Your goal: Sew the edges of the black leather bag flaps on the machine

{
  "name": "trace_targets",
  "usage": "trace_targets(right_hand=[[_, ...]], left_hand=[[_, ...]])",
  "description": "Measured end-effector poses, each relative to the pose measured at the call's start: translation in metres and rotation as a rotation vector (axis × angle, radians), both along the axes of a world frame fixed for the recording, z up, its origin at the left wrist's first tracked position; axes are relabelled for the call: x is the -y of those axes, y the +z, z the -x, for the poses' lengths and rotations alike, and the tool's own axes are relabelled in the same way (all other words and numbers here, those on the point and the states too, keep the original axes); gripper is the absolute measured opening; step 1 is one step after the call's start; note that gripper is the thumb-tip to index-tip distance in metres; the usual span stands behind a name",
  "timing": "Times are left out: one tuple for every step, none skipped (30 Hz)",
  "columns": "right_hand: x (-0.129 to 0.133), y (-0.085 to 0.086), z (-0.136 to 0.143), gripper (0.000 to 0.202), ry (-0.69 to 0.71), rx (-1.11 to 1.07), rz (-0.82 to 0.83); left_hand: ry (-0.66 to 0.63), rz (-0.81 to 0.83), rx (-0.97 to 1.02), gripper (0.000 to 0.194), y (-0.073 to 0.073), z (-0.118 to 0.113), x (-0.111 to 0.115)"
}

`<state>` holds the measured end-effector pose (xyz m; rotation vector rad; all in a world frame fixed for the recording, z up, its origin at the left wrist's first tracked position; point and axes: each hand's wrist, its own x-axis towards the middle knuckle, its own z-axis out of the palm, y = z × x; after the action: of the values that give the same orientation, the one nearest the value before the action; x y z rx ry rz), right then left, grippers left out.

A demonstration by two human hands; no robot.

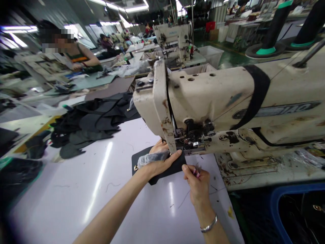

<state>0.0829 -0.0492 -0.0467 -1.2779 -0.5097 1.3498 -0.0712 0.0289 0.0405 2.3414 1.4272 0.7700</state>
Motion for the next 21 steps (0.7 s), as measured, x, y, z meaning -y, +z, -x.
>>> trace_targets(right_hand=[[-0.001,0.0,0.0,0.043,-0.002,0.01,-0.001],[-0.002,0.0,0.0,0.042,-0.004,0.019,-0.003],[-0.004,0.0,0.001,0.043,-0.005,0.026,-0.008],[-0.005,-0.001,0.001,0.043,-0.003,0.03,-0.014],[-0.007,-0.001,0.001,0.044,-0.001,0.033,-0.019],[-0.008,-0.001,0.002,0.044,0.002,0.037,-0.025],[-0.008,-0.001,0.002,0.044,0.005,0.042,-0.031],[-0.009,-0.001,0.003,0.045,0.009,0.046,-0.038],[-0.009,-0.001,0.003,0.045,0.011,0.05,-0.045],[-0.009,0.0,0.004,0.046,0.01,0.053,-0.052],[-0.009,0.001,0.004,0.047,0.01,0.052,-0.056],[-0.009,0.002,0.004,0.047,0.01,0.05,-0.057],[-0.01,0.003,0.005,0.047,0.009,0.046,-0.054],[-0.01,0.004,0.005,0.046,0.009,0.043,-0.051],[-0.01,0.005,0.005,0.046,0.014,0.042,-0.048],[-0.01,0.006,0.006,0.046,0.018,0.044,-0.046],[-0.011,0.007,0.006,0.047,0.019,0.047,-0.045],[-0.011,0.008,0.006,0.047,0.02,0.051,-0.044],[-0.011,0.009,0.007,0.048,0.019,0.055,-0.044],[-0.012,0.009,0.007,0.048,0.018,0.06,-0.043],[-0.012,0.01,0.007,0.049,0.017,0.065,-0.043]], left_hand=[[-0.01,0.009,0.0,0.023,0.0,0.001,-0.001],[-0.02,0.022,-0.002,0.024,0.0,0.001,-0.003],[-0.031,0.036,-0.005,0.026,0.0,0.002,-0.004],[-0.043,0.051,-0.01,0.027,-0.001,0.003,-0.005],[-0.057,0.063,-0.013,0.029,-0.001,0.004,-0.007],[-0.069,0.071,-0.015,0.03,-0.001,0.004,-0.008],[-0.074,0.074,-0.016,0.03,-0.002,0.005,-0.009],[-0.073,0.079,-0.014,0.029,-0.002,0.006,-0.01],[-0.066,0.084,-0.01,0.027,-0.002,0.006,-0.011],[-0.055,0.092,-0.003,0.026,-0.001,0.007,-0.013],[-0.047,0.106,0.005,0.026,0.0,0.007,-0.014],[-0.043,0.125,0.013,0.026,0.001,0.007,-0.015],[-0.046,0.153,0.02,0.027,0.002,0.008,-0.016],[-0.051,0.185,0.026,0.028,0.004,0.008,-0.017],[-0.055,0.217,0.032,0.028,0.006,0.008,-0.018],[-0.056,0.248,0.041,0.028,0.007,0.009,-0.019],[-0.056,0.274,0.058,0.028,0.008,0.009,-0.02],[-0.054,0.296,0.082,0.026,0.008,0.009,-0.021],[-0.051,0.313,0.11,0.025,0.007,0.009,-0.022],[-0.047,0.323,0.138,0.024,0.006,0.009,-0.023],[-0.045,0.329,0.165,0.023,0.004,0.009,-0.024]])
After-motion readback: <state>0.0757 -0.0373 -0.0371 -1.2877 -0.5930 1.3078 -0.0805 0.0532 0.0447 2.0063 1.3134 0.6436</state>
